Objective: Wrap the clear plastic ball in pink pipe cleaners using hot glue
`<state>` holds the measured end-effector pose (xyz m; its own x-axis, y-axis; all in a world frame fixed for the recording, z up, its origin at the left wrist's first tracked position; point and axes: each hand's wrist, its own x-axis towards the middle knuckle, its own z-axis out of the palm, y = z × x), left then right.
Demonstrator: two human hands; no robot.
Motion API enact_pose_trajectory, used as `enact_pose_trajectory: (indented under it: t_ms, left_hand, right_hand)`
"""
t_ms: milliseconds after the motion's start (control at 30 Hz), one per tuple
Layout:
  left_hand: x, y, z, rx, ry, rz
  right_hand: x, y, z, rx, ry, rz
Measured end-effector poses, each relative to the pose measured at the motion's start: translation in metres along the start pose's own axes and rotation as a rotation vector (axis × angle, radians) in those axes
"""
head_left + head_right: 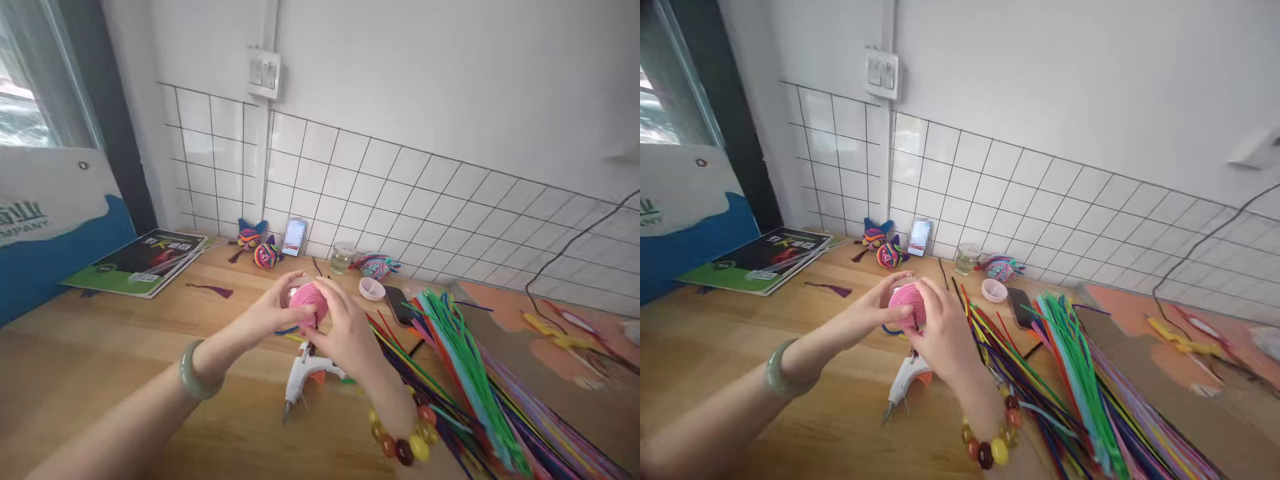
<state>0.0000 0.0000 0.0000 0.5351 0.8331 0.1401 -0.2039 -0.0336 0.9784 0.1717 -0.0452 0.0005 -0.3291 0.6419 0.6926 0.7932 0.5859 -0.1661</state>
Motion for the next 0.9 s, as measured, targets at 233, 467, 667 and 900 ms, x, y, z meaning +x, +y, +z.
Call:
enact_pose_trajectory:
  t_ms: [233, 467, 667, 900]
  left_hand:
    - [0.0008, -0.0035, -0.0013, -0.104, 0.072, -0.066]
    - [0.0015, -0.0001, -0.0041, -0.048, -0.048, -0.059]
    - [0.0012, -0.0006, -0.0069, -0.038, -0.072, -0.058]
    - [0.0006, 0.0025, -0.0086, -0.135, -0.017, -0.056]
  right_hand:
    - [-0.0019, -0.0007, 0.0003, 0.0, -0.014, 0.011]
    - [-0.0007, 0.0014, -0.0018, -0.006, -0.006, -0.003]
    - [-0.0009, 0.0023, -0.0024, -0.004, -0.008, -0.006]
    - [-0.0014, 0.0001, -0.0037, -0.039, -0.048, -0.019]
